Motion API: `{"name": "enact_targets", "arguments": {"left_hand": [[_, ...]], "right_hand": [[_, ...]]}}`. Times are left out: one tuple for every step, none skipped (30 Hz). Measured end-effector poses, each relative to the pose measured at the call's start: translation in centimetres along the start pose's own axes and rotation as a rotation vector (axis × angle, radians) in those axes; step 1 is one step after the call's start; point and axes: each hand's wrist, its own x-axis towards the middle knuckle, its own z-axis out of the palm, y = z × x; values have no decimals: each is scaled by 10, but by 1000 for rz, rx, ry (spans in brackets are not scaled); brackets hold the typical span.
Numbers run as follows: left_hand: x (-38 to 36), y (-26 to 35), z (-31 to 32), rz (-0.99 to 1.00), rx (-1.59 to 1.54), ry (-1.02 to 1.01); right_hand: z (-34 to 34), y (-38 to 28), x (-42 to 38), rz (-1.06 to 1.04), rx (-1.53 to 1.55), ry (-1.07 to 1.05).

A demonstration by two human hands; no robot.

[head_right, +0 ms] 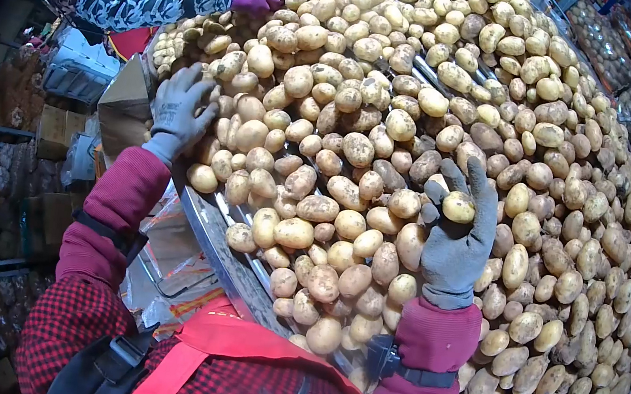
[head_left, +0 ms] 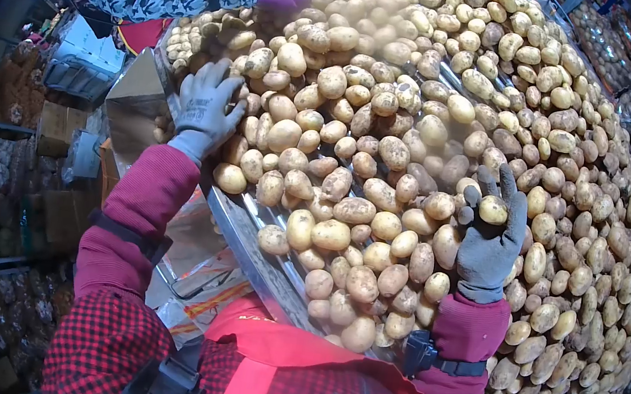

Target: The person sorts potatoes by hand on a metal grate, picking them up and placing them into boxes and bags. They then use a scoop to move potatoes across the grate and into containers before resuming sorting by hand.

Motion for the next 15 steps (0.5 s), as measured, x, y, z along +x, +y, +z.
{"name": "enact_targets", "arguments": {"left_hand": [[6, 5, -7, 94, 16, 157], [15, 14, -20, 93, 16, 159], [23, 25, -32, 234, -186, 100], [30, 38, -41, 371, -387, 40], [37, 57, -44, 411, -336, -146], [44, 73, -45, 450, -283, -330], [48, 80, -28, 537, -251, -360], [58, 85, -26, 540, -253, -353], [69, 91, -25, 574, -218, -502], [77, 98, -24, 609, -183, -655], [86, 104, -29, 612, -141, -733], [86, 101, -23, 647, -127, -690], [87, 100, -19, 636, -120, -720], [89, 101, -18, 630, -111, -751], [89, 102, -16, 660, -116, -739]], "right_hand": [[0, -1, 1, -2, -2, -4], [-1, -1, 1, 2, -14, -22], [-2, -1, 1, 9, -27, -39], [-2, -2, 0, 11, -27, -41], [-2, -2, 0, 46, 30, -42], [-3, -3, 0, 81, 86, -44], [-2, -3, 1, 78, 85, -46], [-1, -2, 1, 59, 57, -37], [-2, -1, 1, 38, 26, -22], [-4, 5, 0, 49, 100, 14], [0, 0, 0, 25, 60, -2], [4, -5, 2, -6, 16, -14], [3, -2, 1, -101, -7, -59], [4, -2, 0, -110, 25, -32], [5, -2, 1, -75, 89, -12]]}}
